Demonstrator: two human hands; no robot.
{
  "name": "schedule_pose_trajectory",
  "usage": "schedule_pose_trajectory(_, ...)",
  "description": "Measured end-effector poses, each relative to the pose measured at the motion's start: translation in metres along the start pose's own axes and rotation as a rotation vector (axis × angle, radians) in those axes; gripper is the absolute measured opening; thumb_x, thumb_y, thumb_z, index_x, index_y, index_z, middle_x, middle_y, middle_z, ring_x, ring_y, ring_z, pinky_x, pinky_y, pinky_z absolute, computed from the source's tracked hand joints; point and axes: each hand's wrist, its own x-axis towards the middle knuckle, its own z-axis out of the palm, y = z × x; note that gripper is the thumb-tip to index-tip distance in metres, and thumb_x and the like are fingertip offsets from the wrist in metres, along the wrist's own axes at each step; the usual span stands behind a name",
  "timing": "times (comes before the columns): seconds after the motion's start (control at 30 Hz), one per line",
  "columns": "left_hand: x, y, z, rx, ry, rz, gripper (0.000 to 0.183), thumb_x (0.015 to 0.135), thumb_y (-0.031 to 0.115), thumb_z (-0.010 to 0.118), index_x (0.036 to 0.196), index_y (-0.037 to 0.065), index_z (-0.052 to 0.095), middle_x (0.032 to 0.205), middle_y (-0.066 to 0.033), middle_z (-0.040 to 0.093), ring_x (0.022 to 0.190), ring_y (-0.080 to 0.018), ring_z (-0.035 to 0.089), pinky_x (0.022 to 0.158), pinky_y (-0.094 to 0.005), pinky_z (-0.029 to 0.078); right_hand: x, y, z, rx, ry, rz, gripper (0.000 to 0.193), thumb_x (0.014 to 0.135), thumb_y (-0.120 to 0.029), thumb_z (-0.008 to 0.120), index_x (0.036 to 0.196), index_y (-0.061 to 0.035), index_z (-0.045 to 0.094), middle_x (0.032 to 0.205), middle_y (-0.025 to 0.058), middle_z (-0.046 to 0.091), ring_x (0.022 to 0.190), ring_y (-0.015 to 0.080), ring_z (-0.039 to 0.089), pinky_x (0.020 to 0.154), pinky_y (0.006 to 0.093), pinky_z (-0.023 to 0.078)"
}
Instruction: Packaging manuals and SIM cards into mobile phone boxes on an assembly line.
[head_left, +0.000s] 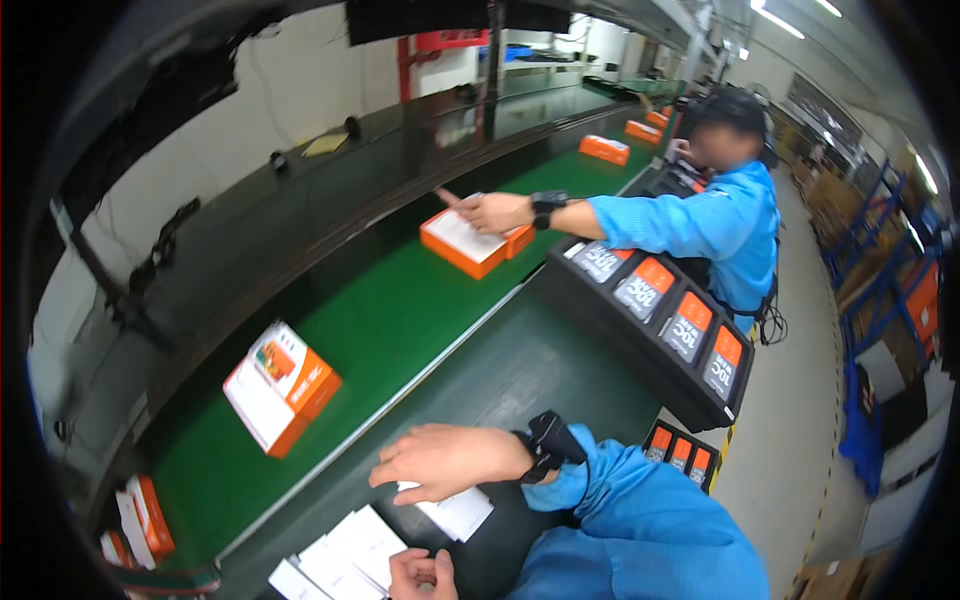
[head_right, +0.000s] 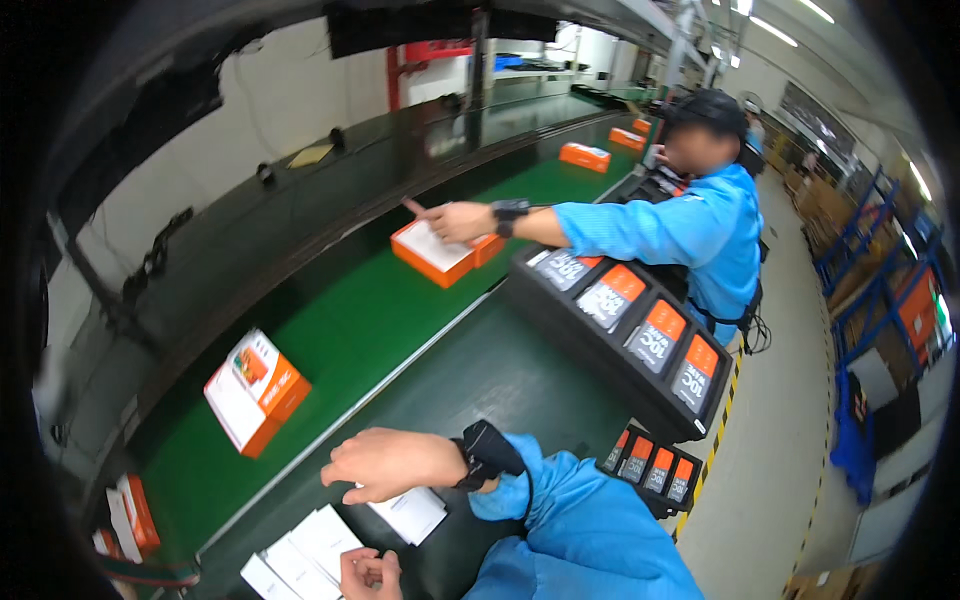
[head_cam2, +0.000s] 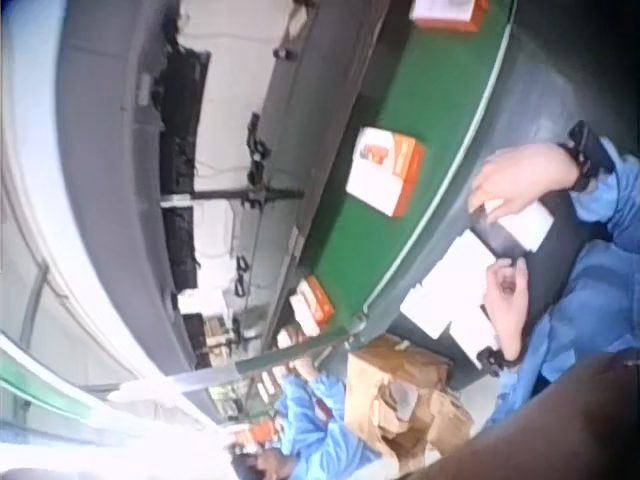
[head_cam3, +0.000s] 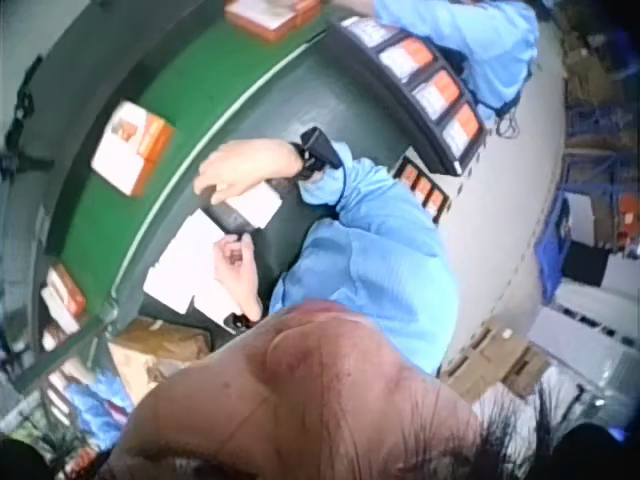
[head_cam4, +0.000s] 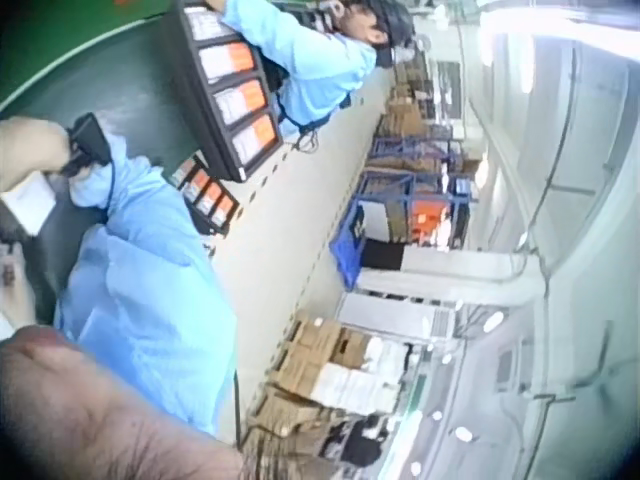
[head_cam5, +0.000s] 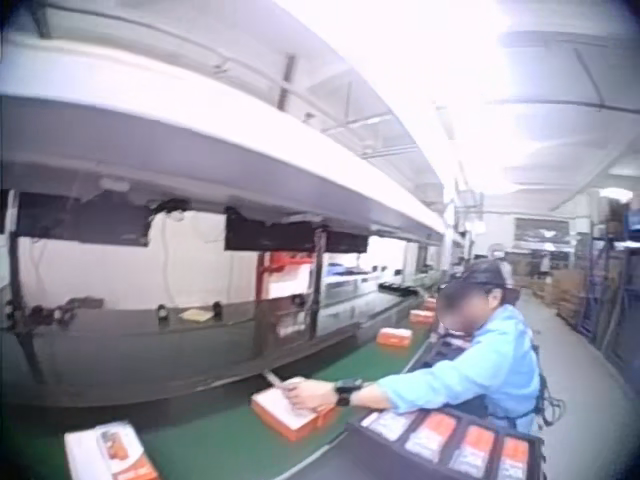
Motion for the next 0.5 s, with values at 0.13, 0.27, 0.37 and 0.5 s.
schedule_pose_trajectory(0.13,-0.012,0.022,0.017,0.324,-0.112,0.102,0.025,0.091,0.021,0.077,0.101,0.004,0.062,0.072,-0.0032,0.065,0.066,-0.0113,0.060,0.065,-0.0275,0.050,-0.019,0.001,-0.011,0.049,0.154,-0.034,0.043,0.094,-0.029,0.066,0.130,-0.0069,0.059,0.114,0.0164,0.064,0.105,0.0375,0.064,0.088,0.0471,0.052)
schedule_pose_trajectory(0.27,-0.005,0.018,0.031,0.456,-0.157,0.146,0.034,0.090,0.025,0.078,0.105,0.002,0.060,0.072,-0.0051,0.063,0.064,-0.0141,0.061,0.063,-0.0303,0.050,-0.029,0.013,-0.008,0.114,0.208,-0.047,0.045,0.092,-0.028,0.067,0.131,-0.0071,0.059,0.117,0.0176,0.064,0.108,0.0390,0.063,0.090,0.0475,0.051)
schedule_pose_trajectory(0.37,0.003,0.015,0.046,0.349,0.010,0.007,0.055,0.086,0.030,0.082,0.119,0.000,0.051,0.070,-0.0066,0.055,0.060,-0.0175,0.055,0.058,-0.0343,0.047,-0.034,0.017,-0.011,0.113,0.095,-0.091,0.045,0.088,-0.026,0.069,0.128,-0.0073,0.060,0.110,0.0188,0.065,0.105,0.0395,0.064,0.086,0.0484,0.053)
schedule_pose_trajectory(0.5,0.015,0.022,0.067,0.620,0.132,0.040,0.076,0.077,0.043,0.087,0.122,-0.005,0.048,0.087,-0.0157,0.062,0.085,-0.0300,0.063,0.077,-0.0423,0.051,-0.042,0.009,-0.015,0.030,0.145,-0.046,0.046,0.090,-0.025,0.068,0.130,-0.0058,0.058,0.107,0.0177,0.064,0.105,0.0367,0.063,0.089,0.0455,0.051)
